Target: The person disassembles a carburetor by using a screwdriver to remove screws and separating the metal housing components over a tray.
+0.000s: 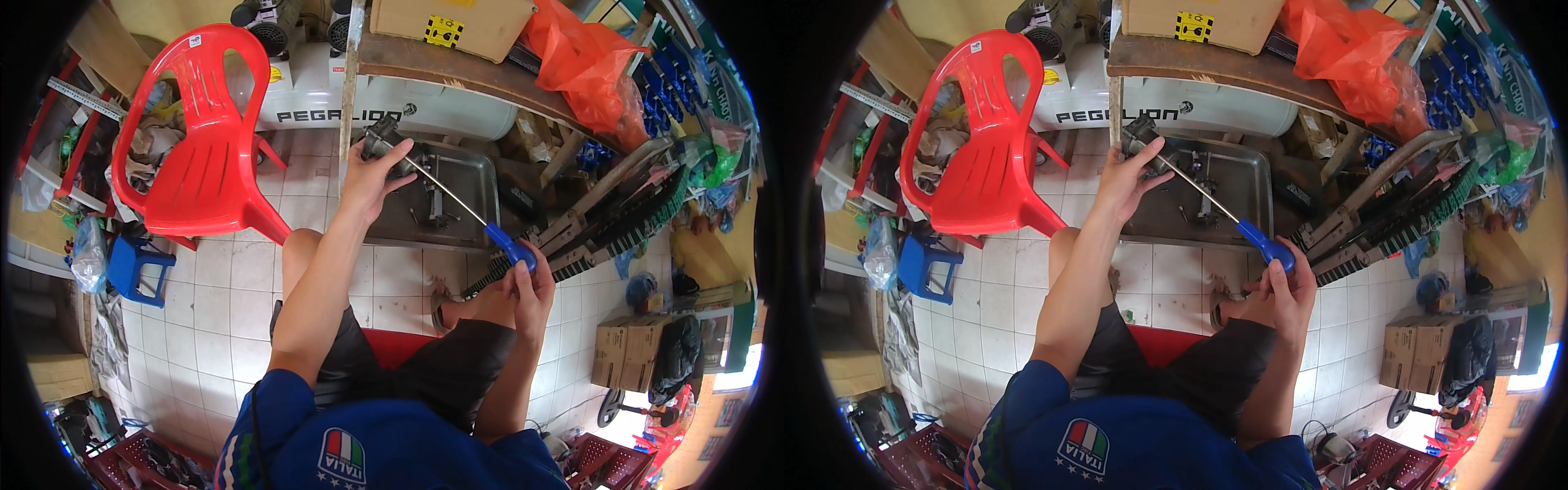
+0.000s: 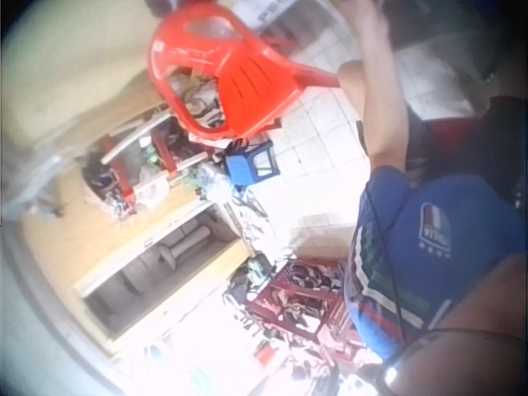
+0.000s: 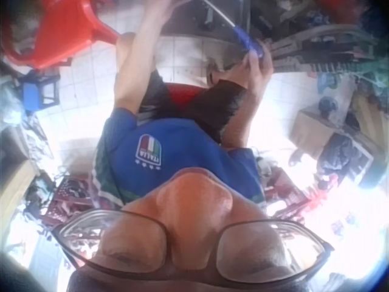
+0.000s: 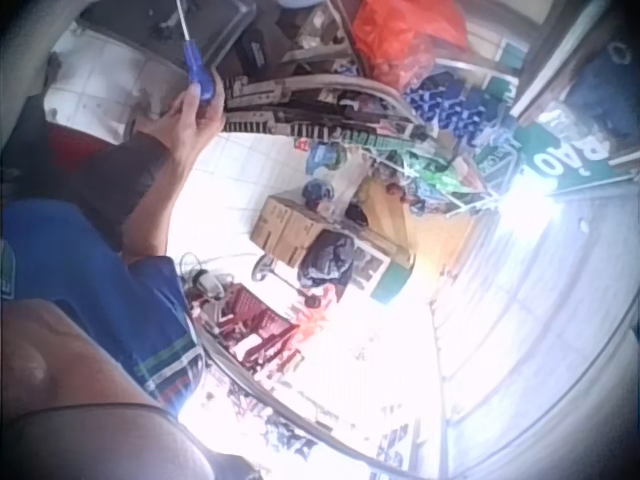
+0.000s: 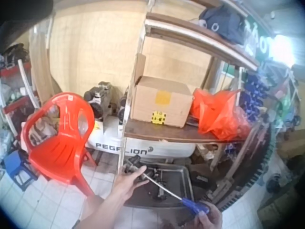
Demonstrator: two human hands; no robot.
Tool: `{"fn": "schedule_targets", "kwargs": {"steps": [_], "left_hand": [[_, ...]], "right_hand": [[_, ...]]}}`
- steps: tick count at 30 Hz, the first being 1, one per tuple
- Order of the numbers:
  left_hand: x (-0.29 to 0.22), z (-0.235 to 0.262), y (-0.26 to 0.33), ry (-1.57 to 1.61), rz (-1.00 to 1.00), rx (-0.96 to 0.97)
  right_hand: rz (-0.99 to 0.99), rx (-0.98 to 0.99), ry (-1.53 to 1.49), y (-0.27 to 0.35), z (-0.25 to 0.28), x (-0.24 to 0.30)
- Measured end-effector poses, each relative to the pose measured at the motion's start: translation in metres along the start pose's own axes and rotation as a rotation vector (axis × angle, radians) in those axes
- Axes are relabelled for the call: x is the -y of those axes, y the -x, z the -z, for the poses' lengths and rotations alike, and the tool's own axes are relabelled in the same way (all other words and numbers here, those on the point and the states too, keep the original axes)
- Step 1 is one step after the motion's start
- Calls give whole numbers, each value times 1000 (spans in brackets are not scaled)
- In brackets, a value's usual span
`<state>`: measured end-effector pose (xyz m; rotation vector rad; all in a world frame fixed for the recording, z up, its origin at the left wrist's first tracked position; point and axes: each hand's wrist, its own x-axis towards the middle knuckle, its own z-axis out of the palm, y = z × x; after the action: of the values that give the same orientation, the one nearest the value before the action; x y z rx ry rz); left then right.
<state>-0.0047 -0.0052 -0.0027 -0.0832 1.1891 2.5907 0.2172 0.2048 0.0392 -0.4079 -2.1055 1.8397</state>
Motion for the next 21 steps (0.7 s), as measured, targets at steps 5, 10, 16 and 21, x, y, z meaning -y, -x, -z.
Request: {"fn": "schedule_targets", "kwargs": {"steps": [5, 10, 16, 21], "left_hand": [[5, -2, -3, 38, -11, -4], [2, -8, 4, 18, -7, -71], [2, 1, -3, 24, -4, 12], [8, -5, -3, 67, 7, -21]], "right_hand": [[99, -155, 77, -4, -3, -16], [13, -101, 4, 0, 1, -12], [69, -14, -10, 1, -2, -6], [143, -57, 16, -5, 16, -35]]}}
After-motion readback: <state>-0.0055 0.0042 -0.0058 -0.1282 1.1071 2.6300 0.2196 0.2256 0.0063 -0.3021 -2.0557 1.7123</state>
